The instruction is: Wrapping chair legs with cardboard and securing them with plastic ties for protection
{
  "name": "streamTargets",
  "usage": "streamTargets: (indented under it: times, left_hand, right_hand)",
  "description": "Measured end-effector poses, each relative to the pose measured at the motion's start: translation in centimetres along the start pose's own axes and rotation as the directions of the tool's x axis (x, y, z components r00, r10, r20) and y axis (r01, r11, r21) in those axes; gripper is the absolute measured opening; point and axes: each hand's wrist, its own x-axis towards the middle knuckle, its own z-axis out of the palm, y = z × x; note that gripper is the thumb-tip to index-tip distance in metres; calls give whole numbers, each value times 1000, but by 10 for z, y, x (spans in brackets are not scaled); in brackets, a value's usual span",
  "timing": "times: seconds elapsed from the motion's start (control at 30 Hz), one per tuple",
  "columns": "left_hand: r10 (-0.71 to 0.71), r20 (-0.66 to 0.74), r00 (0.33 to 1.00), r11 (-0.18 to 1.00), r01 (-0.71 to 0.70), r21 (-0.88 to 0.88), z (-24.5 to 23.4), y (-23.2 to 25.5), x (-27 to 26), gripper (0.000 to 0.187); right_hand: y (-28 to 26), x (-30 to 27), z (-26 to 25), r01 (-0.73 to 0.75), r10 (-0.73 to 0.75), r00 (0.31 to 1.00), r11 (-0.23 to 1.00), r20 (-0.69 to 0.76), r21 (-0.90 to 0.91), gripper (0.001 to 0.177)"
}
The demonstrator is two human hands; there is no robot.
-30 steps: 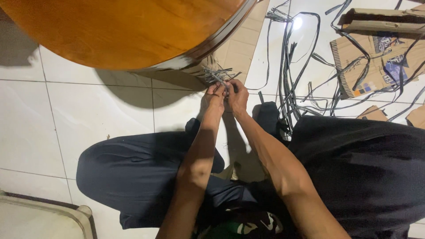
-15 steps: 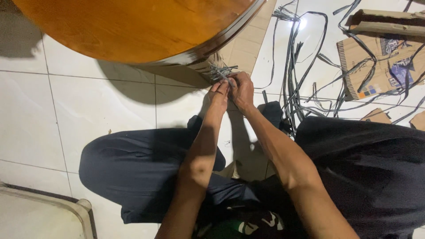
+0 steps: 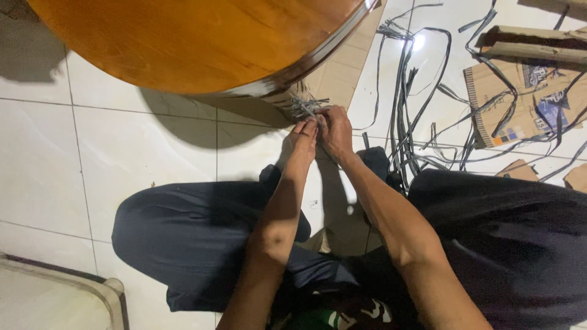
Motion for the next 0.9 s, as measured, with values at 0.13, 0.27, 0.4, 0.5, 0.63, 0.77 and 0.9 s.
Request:
streamTargets:
  times: [0.13, 0.27, 0.4, 0.5, 0.63, 0.77, 0.9]
  left_hand:
    - [-19, -30, 999, 1000, 18, -15, -4, -3, 2, 27]
    - [-10, -34, 999, 1000, 10, 20, 3, 5, -6, 28]
    - [16, -43, 999, 1000, -16, 3, 4, 7, -12, 23]
    - [-20, -46, 999, 1000, 20, 0, 3, 9, -9, 25]
    - [-44, -45, 998, 998, 46, 52, -4, -3, 7, 26]
    - [-71, -27, 997, 997, 71, -11, 8, 19, -20, 23]
    - [-60, 6, 998, 998, 61, -16, -1, 3, -5, 23]
  right_hand:
    - [3, 0, -2, -40, 38, 999, 997, 32, 63, 12]
    - [12, 5, 1, -6, 3, 998, 999, 59, 48, 10]
    - [5, 6, -4, 25, -27, 996, 999, 79, 30, 10]
    - [1, 6, -8, 8, -13, 996, 998, 93, 56, 13]
    - [11, 7, -4, 56, -60, 995, 997, 86, 48, 11]
    - [21, 7, 0, 67, -67, 992, 998, 107, 7, 19]
    - [31, 14, 3, 46, -48, 988, 999, 148, 13, 14]
